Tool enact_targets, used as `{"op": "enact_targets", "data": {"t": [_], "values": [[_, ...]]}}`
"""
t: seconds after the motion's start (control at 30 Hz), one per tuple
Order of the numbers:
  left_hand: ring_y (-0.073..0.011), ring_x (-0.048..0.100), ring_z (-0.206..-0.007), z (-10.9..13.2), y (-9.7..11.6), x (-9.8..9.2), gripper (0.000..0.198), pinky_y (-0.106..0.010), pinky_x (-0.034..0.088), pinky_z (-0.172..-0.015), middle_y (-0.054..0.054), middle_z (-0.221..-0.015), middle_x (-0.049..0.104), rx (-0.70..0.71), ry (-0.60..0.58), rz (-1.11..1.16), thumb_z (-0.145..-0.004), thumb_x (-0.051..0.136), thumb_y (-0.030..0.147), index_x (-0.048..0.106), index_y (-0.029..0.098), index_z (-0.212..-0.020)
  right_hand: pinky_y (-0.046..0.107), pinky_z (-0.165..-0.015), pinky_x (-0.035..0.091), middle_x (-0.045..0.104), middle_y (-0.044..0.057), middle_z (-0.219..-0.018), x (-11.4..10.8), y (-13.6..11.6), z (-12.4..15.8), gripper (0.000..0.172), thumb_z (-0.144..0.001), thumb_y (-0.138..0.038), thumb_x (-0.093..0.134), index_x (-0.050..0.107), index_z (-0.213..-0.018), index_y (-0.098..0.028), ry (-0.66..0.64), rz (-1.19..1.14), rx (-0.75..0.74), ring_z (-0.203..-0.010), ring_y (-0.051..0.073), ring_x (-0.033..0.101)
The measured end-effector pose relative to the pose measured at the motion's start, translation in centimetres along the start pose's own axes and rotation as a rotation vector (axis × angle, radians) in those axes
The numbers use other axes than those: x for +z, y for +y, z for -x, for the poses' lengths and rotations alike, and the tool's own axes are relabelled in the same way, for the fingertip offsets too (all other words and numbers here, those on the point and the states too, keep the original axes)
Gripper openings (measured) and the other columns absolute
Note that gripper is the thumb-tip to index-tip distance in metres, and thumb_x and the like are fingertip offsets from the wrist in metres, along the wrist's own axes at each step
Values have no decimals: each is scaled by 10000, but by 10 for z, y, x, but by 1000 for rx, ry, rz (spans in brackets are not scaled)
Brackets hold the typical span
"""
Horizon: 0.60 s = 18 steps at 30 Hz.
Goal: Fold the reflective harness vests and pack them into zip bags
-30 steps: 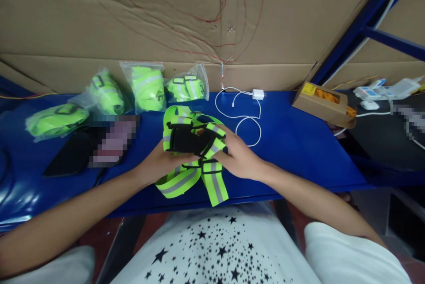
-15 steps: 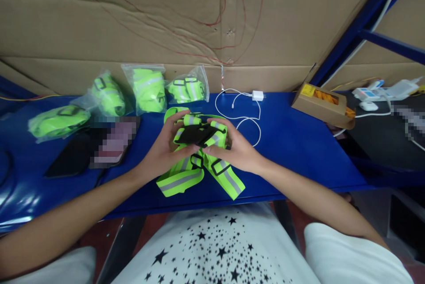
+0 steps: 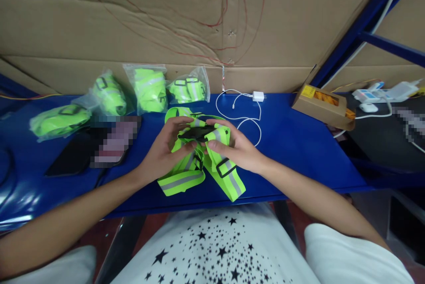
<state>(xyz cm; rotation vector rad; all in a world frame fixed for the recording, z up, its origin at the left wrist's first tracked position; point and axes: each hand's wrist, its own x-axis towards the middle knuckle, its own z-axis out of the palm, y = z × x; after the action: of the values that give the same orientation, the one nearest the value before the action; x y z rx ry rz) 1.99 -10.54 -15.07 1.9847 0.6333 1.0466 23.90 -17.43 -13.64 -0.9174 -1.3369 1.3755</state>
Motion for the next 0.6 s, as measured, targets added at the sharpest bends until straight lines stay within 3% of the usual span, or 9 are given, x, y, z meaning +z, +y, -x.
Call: {"op": "enact_targets", "data": {"t": [0.13,0.3,0.4,0.53,0.6], "values": [[-224,564,-1242,-1,1,-2,330,-401,431,-1093,-76,-1268,604,61,-20,-67,-940,680,293,574,243,-1248,384,-835,601,727,17,-981,1,-3,0,478,-887,-433,751,557,-1296,-280,-12,-142,51,-856,186,724],[-240,555,-1269,-4,7,-5,173,-423,418,-1118,-100,-1245,608,71,19,-133,-934,673,290,664,212,-1088,315,-684,589,729,29,-919,0,-5,-1,534,-845,-515,775,591,-1266,-241,24,-202,153,-756,172,704],[-243,557,-1269,-7,16,-12,144,-435,408,-1129,-101,-1254,600,97,68,-182,-921,669,266,664,207,-1052,340,-762,597,738,55,-1073,-2,-7,-1,607,-838,-532,777,558,-1338,-267,2,-172,129,-863,191,721],[-237,558,-1267,-12,45,-30,183,-414,406,-1127,-93,-1273,608,179,66,-273,-906,646,211,651,210,-1089,392,-1019,532,579,50,-1453,-5,-22,-1,597,-859,-508,766,552,-1386,-326,-29,3,-37,-1272,237,603],[-233,591,-1212,-16,64,-40,196,-389,434,-1082,-84,-1236,643,197,59,-328,-909,611,195,654,211,-1100,401,-1044,511,563,45,-1464,-6,-35,-3,548,-892,-503,730,563,-1383,-326,-53,136,-92,-1266,230,595]]}}
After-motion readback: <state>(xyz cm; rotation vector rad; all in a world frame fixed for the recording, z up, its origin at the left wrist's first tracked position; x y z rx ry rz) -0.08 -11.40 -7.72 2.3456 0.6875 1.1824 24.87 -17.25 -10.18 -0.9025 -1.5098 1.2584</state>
